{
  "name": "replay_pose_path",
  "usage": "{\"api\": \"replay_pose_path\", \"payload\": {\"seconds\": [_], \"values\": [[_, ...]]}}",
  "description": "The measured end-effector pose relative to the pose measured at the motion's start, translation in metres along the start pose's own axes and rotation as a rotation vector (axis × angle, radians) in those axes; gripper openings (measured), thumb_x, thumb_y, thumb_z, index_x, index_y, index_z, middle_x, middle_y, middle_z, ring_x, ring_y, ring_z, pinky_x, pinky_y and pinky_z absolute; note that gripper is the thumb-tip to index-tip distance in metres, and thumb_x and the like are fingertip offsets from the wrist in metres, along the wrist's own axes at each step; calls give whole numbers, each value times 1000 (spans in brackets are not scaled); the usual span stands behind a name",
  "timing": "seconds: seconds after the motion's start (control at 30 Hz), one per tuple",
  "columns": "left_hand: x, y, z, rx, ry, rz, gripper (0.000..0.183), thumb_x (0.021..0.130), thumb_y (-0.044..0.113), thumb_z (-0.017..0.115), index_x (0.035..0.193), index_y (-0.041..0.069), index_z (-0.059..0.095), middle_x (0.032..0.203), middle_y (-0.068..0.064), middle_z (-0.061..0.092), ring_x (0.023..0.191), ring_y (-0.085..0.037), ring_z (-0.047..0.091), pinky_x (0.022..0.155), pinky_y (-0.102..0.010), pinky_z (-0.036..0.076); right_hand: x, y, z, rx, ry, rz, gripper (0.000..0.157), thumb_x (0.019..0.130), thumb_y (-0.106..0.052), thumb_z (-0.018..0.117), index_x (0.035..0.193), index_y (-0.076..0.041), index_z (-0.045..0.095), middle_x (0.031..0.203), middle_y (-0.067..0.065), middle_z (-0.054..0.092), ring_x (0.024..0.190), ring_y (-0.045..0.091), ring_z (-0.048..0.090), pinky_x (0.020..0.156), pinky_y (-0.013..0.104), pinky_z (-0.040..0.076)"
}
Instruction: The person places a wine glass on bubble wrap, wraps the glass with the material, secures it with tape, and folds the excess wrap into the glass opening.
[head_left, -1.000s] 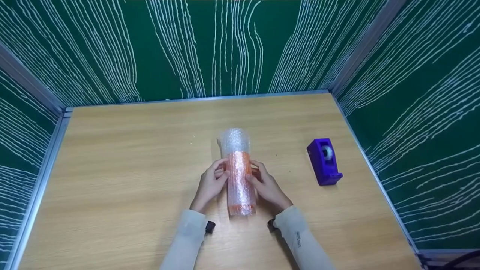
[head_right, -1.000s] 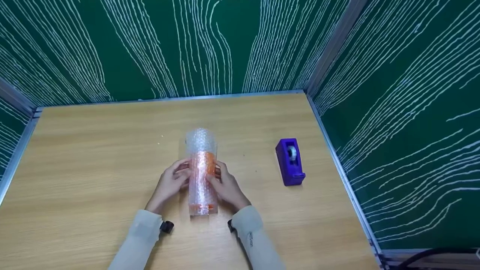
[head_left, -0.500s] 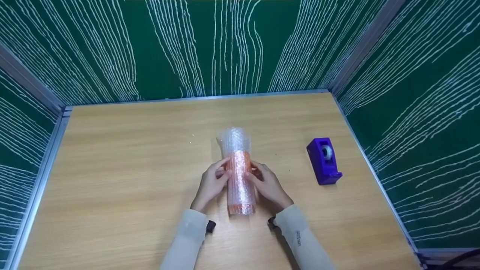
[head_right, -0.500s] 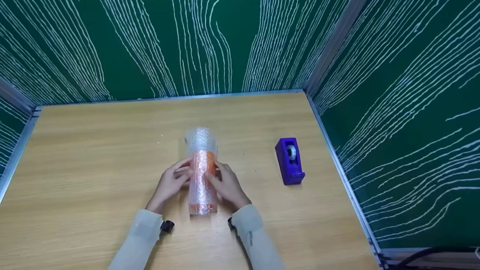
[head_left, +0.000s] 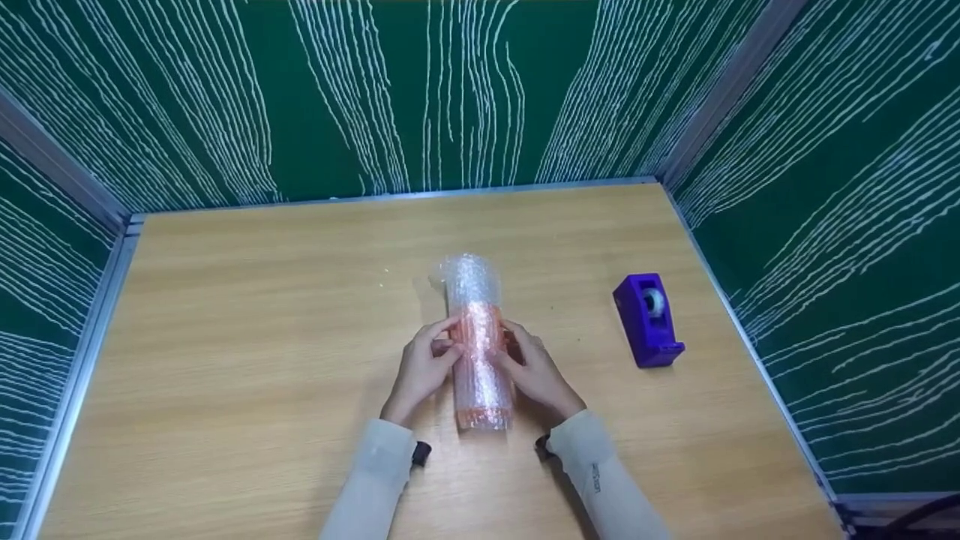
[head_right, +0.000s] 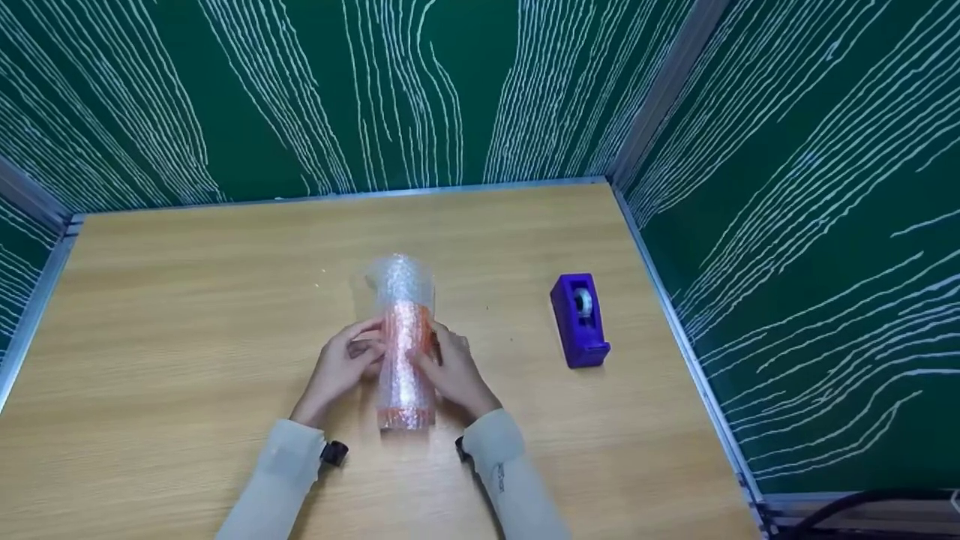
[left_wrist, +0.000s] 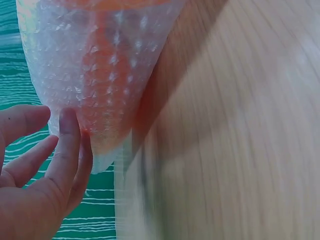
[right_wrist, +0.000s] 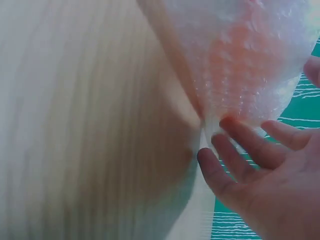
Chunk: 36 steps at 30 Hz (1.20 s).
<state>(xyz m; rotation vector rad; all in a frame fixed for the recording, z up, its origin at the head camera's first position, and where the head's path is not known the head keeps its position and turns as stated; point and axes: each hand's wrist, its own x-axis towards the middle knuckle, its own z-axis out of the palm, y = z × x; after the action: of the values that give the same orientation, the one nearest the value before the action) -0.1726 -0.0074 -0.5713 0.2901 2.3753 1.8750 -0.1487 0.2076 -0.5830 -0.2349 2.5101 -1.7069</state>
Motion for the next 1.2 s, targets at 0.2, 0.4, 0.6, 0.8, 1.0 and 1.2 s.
{"api": "replay_pose_path", "payload": {"seconds": [0.2, 0.4, 0.6, 0.8, 1.0, 1.2], "values": [[2, 0, 3, 9, -10, 39, 47, 90, 2, 72, 136, 5, 61, 121, -16, 58, 100, -27, 65, 88, -30, 55, -4, -3, -2, -55, 25, -2, 61, 100, -26, 63, 154, -8, 39, 134, 16, 45, 123, 34, 46, 100, 52, 46], [0, 1, 4, 19, -26, 67, 45, 91, 6, 72, 136, 4, 61, 120, -19, 56, 98, -26, 64, 89, -31, 55, -6, -1, -1, -24, -8, -3, 59, 104, -17, 55, 156, -5, 30, 138, 19, 50, 125, 36, 53, 103, 50, 46], [2, 3, 6, 36, -35, 89, 46, 91, 4, 71, 136, 4, 61, 117, -22, 54, 99, -28, 62, 90, -32, 55, -6, -1, -1, 22, -8, 3, 62, 104, -13, 54, 159, -12, 26, 136, 21, 55, 125, 35, 54, 102, 52, 46], [2, 3, 5, 35, -46, 74, 49, 89, 5, 74, 137, 8, 62, 117, -18, 50, 98, -26, 60, 89, -32, 55, -6, 0, 2, 75, -41, 41, 60, 105, -10, 47, 160, -15, 22, 140, 25, 52, 126, 40, 53, 101, 57, 45], [1, 5, 4, 102, -74, 70, 54, 88, 7, 73, 140, 14, 60, 115, -13, 43, 94, -23, 57, 83, -33, 55, -3, 2, 5, 130, -66, 124, 58, 105, -9, 42, 159, -19, 23, 146, 22, 47, 129, 37, 51, 104, 53, 43], [1, 6, 4, 237, -104, 19, 54, 91, 20, 73, 142, 27, 57, 147, -19, 31, 128, -35, 44, 103, -50, 44, 0, 8, 6, 132, -63, 134, 58, 104, -4, 39, 159, -11, 24, 149, 23, 44, 128, 38, 51, 104, 52, 43]]}}
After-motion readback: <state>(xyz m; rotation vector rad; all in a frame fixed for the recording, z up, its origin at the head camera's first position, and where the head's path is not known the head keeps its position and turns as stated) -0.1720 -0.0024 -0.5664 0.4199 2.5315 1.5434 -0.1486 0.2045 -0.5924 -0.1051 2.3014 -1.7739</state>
